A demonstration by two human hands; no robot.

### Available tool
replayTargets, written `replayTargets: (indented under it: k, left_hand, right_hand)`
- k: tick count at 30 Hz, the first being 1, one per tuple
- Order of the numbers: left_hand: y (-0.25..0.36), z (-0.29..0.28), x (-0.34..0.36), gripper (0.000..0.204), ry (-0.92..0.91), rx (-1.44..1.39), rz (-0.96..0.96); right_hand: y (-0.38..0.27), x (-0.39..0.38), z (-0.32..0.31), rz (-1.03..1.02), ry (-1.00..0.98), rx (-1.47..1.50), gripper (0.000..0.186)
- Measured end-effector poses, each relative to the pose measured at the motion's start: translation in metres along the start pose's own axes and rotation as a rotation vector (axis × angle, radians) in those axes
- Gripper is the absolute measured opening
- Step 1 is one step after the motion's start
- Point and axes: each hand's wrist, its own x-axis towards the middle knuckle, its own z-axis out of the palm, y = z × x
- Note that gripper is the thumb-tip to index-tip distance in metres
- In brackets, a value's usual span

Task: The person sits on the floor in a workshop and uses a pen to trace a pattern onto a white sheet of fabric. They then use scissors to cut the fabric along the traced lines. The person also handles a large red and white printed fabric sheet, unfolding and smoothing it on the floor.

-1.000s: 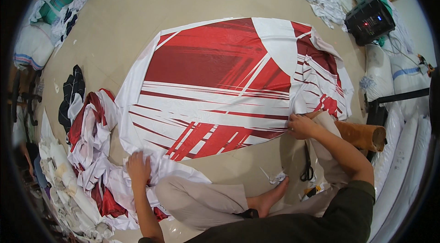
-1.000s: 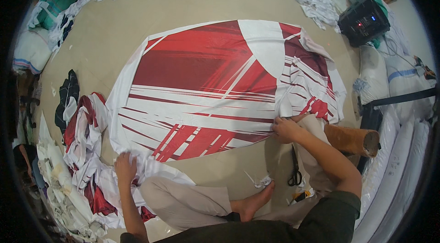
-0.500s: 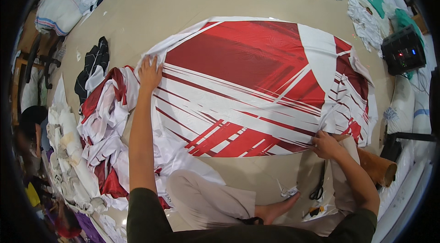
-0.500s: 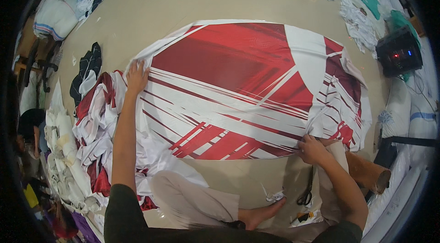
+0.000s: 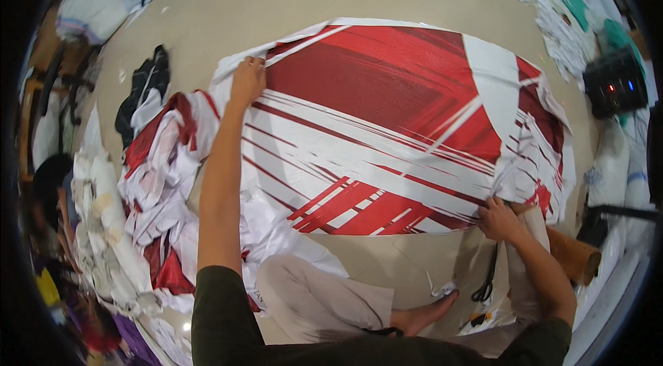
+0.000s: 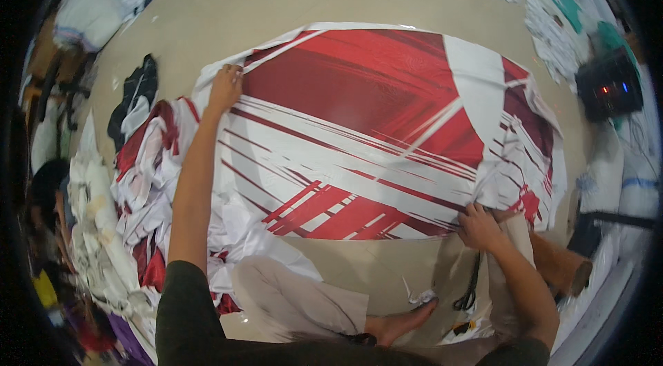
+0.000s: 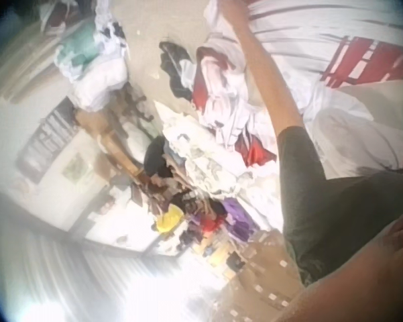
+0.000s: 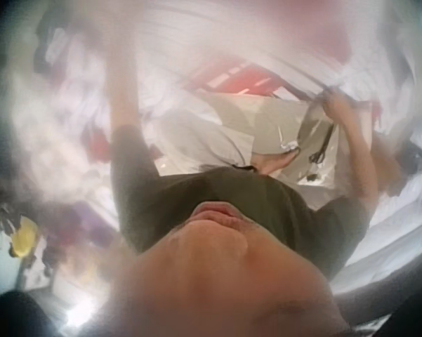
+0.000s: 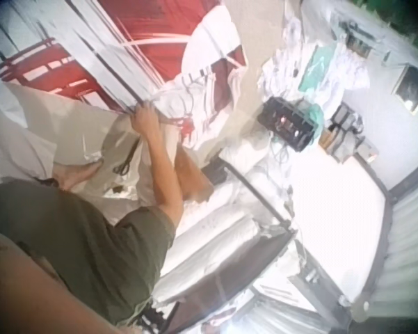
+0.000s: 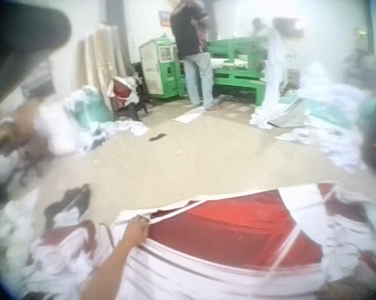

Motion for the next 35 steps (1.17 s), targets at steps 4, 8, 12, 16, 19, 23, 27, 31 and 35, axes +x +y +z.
replayTargets:
  k: [4, 8, 12, 16, 19, 23, 27, 31, 35]
  left_hand:
    - [-0.112, 0.002, 0.023, 0.052, -0.192, 0.336, -0.258]
    - [-0.029, 0.019, 0.048, 0.067, -0.009, 0.378, -0.325]
    - [0.003, 0.015, -0.023, 0.064, 0.082, 0.197, -0.145]
    - [0.032, -0.003, -0.106, 0.066, 0.018, 0.044, -0.153]
    - [0.039, -0.006, -0.115, 0.072, -0.019, 0.113, -0.192]
    - [0.026, 0.018, -0.082, 0.082, -0.136, 0.255, -0.327]
    - [0.003, 0.050, -0.037, 0.086, -0.115, 0.240, -0.311]
    - [-0.020, 0.053, 0.004, 0.086, -0.125, 0.271, -0.311]
    - [-0.033, 0.056, 0.021, 0.090, -0.176, 0.237, -0.330]
  right_hand:
    - [-0.004, 0.030, -0.001, -0.116, 0.044, -0.017, 0.032]
    - [0.004, 0.008, -0.004, -0.053, 0.018, 0.000, 0.033]
    - [-0.002, 0.003, -0.005, 0.026, 0.012, 0.051, 0.032]
    - [-0.027, 0.030, -0.044, 0.251, -0.048, 0.125, 0.028]
    - [-0.028, 0.076, -0.055, 0.092, 0.530, 0.211, 0.027]
    - [-0.003, 0.177, -0.072, 0.068, 0.784, 0.132, 0.043]
    - [0.038, 0.262, -0.059, 0.276, 0.904, -0.085, 0.066]
    - [0.050, 0.305, -0.081, 0.355, 0.917, -0.075, 0.065]
    - [0.062, 0.310, -0.086, 0.284, 0.852, -0.002, 0.070]
